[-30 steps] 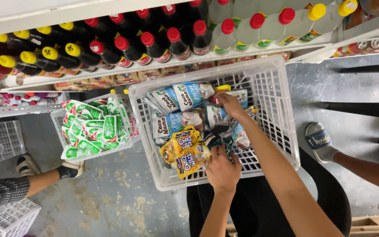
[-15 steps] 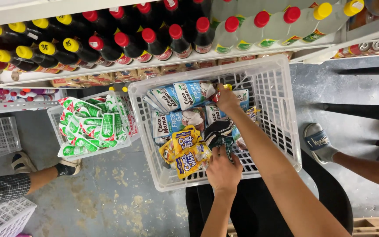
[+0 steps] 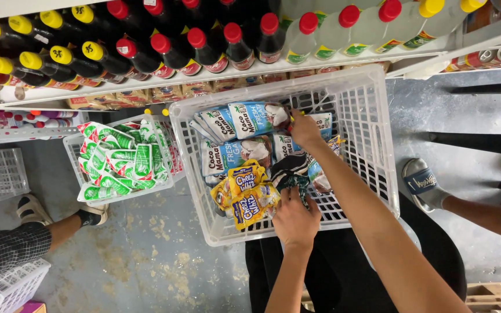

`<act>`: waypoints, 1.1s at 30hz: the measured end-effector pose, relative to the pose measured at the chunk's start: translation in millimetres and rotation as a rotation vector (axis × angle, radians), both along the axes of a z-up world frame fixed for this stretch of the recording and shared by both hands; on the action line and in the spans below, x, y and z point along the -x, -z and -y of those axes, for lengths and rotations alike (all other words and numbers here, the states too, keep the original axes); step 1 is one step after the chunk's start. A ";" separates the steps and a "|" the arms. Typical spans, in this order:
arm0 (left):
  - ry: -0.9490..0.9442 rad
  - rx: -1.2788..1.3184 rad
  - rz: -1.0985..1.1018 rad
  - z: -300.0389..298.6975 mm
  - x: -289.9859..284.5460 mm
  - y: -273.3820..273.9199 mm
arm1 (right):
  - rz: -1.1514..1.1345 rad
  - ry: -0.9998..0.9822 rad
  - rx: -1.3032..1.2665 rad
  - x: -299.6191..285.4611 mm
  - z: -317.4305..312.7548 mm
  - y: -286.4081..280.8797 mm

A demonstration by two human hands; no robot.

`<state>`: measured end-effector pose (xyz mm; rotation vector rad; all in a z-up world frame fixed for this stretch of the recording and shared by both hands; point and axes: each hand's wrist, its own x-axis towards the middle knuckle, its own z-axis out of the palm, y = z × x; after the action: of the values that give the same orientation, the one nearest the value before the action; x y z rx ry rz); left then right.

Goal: Stocking various packaged food items like ketchup, cheese spread, and coconut milk from a basket onto grocery shelves.

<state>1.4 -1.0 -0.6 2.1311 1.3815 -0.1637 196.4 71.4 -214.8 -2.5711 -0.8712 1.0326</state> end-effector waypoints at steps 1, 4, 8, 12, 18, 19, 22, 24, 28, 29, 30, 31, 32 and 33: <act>0.001 -0.002 0.001 -0.5 -0.5 2.4 | 0.001 0.001 -0.002 -2.4 8.3 2.7; -0.004 -0.021 0.005 1.4 1.2 6.8 | 0.040 0.057 -0.147 -3.3 33.2 4.7; 0.024 -0.040 -0.041 -0.3 0.1 3.3 | 0.016 0.128 -0.273 -4.1 54.6 -21.8; -0.014 0.013 -0.051 1.1 -0.2 3.9 | -0.047 0.153 -0.372 4.5 74.1 -81.0; 0.055 -0.168 0.179 15.3 15.2 16.2 | 0.189 -0.048 -0.531 11.1 80.4 -179.1; 0.064 -0.168 0.183 14.1 16.2 13.8 | 0.195 -0.040 -0.531 13.1 74.9 -207.0; 0.029 -0.141 0.262 10.6 10.6 4.8 | 0.373 -0.191 -0.614 12.9 63.8 -280.7; -0.025 -0.206 0.333 8.1 10.6 -5.0 | 0.445 -0.295 -0.701 17.4 67.3 -314.4; -0.054 -0.348 0.395 8.0 10.8 -5.1 | 0.258 -0.365 -0.682 24.9 88.3 -350.3; -0.041 -0.389 0.414 6.4 9.9 -4.8 | 0.145 -0.395 -0.642 27.8 92.5 -351.0; -0.028 -0.425 0.428 7.3 10.9 -5.7 | 0.028 -0.422 -0.599 31.8 98.8 -352.4; -0.031 -0.419 0.420 14.3 15.4 1.5 | 0.018 -0.423 -0.593 38.0 106.1 -345.3; 0.005 -0.404 0.418 16.4 17.3 11.1 | -0.069 -0.391 -0.611 42.3 109.2 -336.7; 0.040 -0.388 0.415 18.4 19.1 20.4 | -0.157 -0.358 -0.627 46.4 112.3 -328.2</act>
<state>-17.7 -19.4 -21.0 2.3260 1.1909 0.5452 150.0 -40.9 113.4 -1.8324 -1.3807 0.8480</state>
